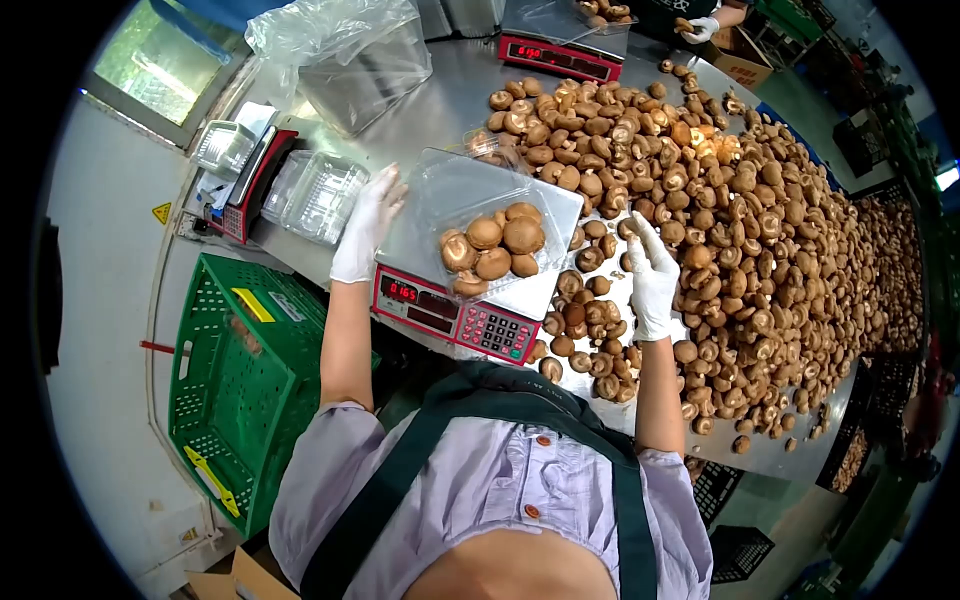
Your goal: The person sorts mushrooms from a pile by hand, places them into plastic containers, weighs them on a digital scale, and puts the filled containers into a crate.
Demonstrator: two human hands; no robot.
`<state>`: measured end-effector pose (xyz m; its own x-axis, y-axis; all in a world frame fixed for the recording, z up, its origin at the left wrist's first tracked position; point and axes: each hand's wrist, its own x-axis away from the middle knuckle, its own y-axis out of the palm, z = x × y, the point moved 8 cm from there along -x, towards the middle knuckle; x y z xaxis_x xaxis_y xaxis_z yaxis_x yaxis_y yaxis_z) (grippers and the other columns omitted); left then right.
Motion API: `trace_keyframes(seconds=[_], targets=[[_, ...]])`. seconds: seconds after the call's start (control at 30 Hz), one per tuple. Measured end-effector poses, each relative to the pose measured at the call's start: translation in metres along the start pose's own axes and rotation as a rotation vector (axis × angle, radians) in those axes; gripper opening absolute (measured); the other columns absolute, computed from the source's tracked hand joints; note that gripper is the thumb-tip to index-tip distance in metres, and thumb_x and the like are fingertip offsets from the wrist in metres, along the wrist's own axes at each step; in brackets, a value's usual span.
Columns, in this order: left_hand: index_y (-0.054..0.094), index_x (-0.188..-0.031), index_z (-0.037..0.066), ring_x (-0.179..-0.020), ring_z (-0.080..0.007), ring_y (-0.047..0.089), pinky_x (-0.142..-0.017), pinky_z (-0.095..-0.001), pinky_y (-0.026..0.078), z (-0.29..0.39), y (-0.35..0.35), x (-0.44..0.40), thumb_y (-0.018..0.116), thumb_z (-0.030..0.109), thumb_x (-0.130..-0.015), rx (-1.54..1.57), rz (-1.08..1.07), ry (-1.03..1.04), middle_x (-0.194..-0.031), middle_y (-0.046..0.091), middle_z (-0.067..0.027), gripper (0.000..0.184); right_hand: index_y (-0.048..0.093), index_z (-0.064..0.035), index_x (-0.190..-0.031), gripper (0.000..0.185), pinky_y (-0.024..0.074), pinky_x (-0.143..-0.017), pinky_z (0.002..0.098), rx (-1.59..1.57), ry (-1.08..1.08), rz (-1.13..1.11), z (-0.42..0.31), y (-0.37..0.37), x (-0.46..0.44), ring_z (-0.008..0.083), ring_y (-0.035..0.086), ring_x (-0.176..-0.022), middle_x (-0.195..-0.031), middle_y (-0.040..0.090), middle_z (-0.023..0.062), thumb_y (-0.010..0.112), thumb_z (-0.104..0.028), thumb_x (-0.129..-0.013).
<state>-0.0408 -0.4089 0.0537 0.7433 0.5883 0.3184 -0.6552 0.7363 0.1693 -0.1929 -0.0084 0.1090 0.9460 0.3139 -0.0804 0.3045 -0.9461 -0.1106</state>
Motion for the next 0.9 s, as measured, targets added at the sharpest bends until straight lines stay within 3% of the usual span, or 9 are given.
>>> trace_keyframes(seconds=[0.17,0.37,0.43,0.47,0.57,0.63,0.73,0.77,0.9], targets=[[0.029,-0.145,0.008,-0.135,-0.0326,0.031,-0.107,-0.0454,0.027,0.004,0.030,0.002,0.055,0.045,-0.091,0.130,-0.041,0.003,-0.149,0.026,-0.0186,0.071,0.055,0.0002,-0.126,0.034,0.0434,-0.095,0.0265,0.034,-0.012,-0.055,0.002,0.014,-0.001,0.0145,0.058,-0.109,-0.118,0.062,0.0095,0.056,-0.010,-0.093],[0.035,-0.141,0.004,-0.124,-0.0284,0.045,-0.097,-0.0386,0.038,0.027,0.038,0.041,0.047,0.037,-0.096,0.150,-0.049,0.197,-0.139,0.041,-0.0183,0.057,0.057,-0.0002,-0.124,0.032,0.0447,-0.090,0.0241,0.052,0.028,-0.087,0.010,0.022,0.001,0.0121,0.058,-0.103,-0.113,0.064,0.0077,0.055,-0.011,-0.094],[0.046,-0.133,0.002,-0.110,-0.0235,0.055,-0.090,-0.0339,0.044,0.039,0.042,0.070,0.042,0.037,-0.098,0.015,-0.049,0.425,-0.120,0.057,-0.0152,0.049,0.058,-0.0007,-0.123,0.031,0.0448,-0.088,0.0236,0.158,-0.046,-0.119,0.017,0.022,-0.001,0.0117,0.058,-0.102,-0.113,0.064,0.0072,0.055,-0.012,-0.094],[0.055,-0.122,0.000,-0.099,-0.0209,0.060,-0.087,-0.0326,0.046,0.040,0.042,0.086,0.051,0.029,-0.095,-0.092,-0.030,0.503,-0.103,0.065,-0.0102,0.040,0.059,-0.0001,-0.121,0.030,0.0452,-0.088,0.0234,0.165,-0.052,-0.133,0.018,0.022,0.000,0.0117,0.058,-0.102,-0.114,0.063,0.0068,0.056,-0.014,-0.094],[0.057,-0.117,-0.001,-0.089,-0.0187,0.062,-0.086,-0.0319,0.047,0.033,0.063,0.137,0.071,0.009,-0.080,-0.695,-0.027,0.674,-0.096,0.066,-0.0103,0.041,0.056,-0.0026,-0.124,0.036,0.0457,-0.089,0.0274,0.062,0.049,-0.179,0.026,0.026,0.007,0.0149,0.059,-0.102,-0.112,0.064,0.0080,0.056,-0.024,-0.095],[0.054,-0.121,0.000,-0.084,-0.0162,0.061,-0.080,-0.0291,0.049,0.005,0.064,0.153,0.070,0.009,-0.080,-0.813,0.118,0.715,-0.092,0.065,-0.0091,0.045,0.053,-0.0033,-0.127,0.041,0.0470,-0.084,0.0271,0.042,0.201,-0.306,0.024,0.037,0.015,0.0134,0.061,-0.095,-0.106,0.065,0.0087,0.056,-0.029,-0.095],[0.046,-0.127,0.000,-0.071,-0.0110,0.059,-0.065,-0.0236,0.049,-0.060,0.051,0.156,0.068,0.009,-0.083,-0.383,0.107,0.160,-0.088,0.064,-0.0065,0.050,0.053,-0.0029,-0.125,0.046,0.0482,-0.073,0.0241,0.315,0.258,-0.499,0.041,0.054,0.021,0.0116,0.060,-0.078,-0.092,0.067,0.0072,0.061,-0.031,-0.090],[0.049,-0.123,-0.001,-0.066,-0.0098,0.059,-0.060,-0.0220,0.048,-0.076,0.051,0.156,0.063,0.009,-0.087,-0.250,0.074,0.015,-0.087,0.064,-0.0067,0.040,0.056,-0.0021,-0.117,0.036,0.0467,-0.068,0.0219,0.265,0.293,-0.520,0.060,0.059,0.022,0.0095,0.059,-0.073,-0.085,0.065,0.0050,0.061,-0.026,-0.090],[0.052,-0.107,-0.002,-0.062,-0.0115,0.060,-0.054,-0.0217,0.048,-0.080,0.063,0.159,0.057,0.008,-0.089,-0.015,0.048,-0.116,-0.082,0.064,-0.0101,0.020,0.056,-0.0030,-0.100,0.016,0.0443,-0.062,0.0205,-0.113,0.450,-0.492,0.062,0.074,0.030,0.0076,0.056,-0.070,-0.077,0.061,0.0015,0.060,-0.014,-0.090]])
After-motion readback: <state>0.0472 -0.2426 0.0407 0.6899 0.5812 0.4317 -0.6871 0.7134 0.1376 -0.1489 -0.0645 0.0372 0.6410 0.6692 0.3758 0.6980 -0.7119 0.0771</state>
